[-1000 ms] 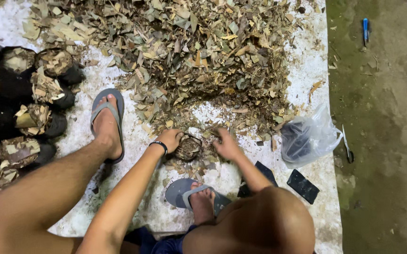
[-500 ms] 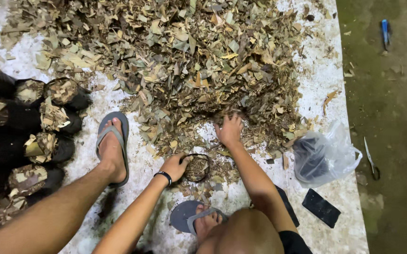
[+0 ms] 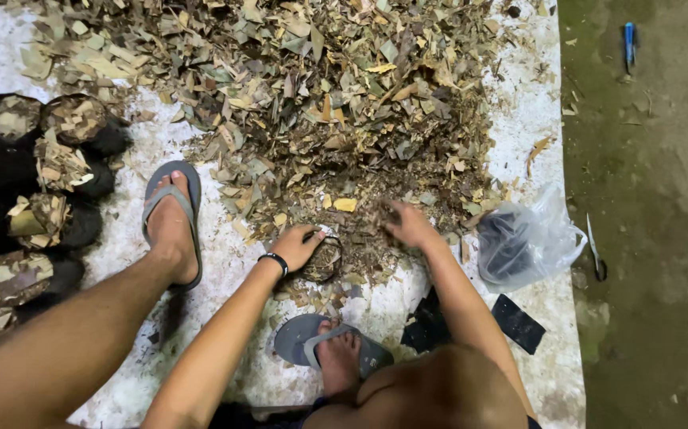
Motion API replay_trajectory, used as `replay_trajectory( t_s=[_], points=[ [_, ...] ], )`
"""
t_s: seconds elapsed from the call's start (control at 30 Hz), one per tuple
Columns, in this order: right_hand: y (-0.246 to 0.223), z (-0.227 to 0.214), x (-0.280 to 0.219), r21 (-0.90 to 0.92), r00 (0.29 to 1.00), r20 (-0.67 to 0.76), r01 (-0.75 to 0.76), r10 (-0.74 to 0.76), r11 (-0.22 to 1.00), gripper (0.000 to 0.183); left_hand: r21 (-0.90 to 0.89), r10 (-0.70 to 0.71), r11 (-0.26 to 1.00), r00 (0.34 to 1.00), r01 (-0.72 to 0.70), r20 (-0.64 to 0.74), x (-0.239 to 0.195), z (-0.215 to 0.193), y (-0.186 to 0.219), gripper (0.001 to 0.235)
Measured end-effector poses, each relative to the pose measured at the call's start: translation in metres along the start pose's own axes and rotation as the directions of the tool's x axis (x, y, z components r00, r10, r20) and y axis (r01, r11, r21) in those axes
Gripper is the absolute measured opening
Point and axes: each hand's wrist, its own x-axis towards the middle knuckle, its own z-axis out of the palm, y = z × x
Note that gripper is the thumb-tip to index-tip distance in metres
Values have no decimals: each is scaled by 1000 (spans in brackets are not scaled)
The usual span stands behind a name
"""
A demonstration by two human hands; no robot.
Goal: The person sits on a white tarp and repeatedly scoops dried leaf fragments from a large pile into small black plastic containers. The person uses both hands to gather and pack the material, then places filled containers to the side.
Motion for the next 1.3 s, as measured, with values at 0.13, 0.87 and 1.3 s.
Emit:
replay_trajectory(
  t_s=[0.13,0.87,1.3],
  points=[
    [-58,-16,-29,-208,972,86,-196,218,958,108,64,95,993,995,-96,27,-2,-1,-7,45],
    [-34,62,-28,545,965,-226,14,131,839,29,42,1,999,973,9,-232,-5,-5,-2,28],
    [-174,65,-81,-359,886,-66,408,-458,840,81,17,47,999,987,-45,-151,-4,-18,-34,27]
  ],
)
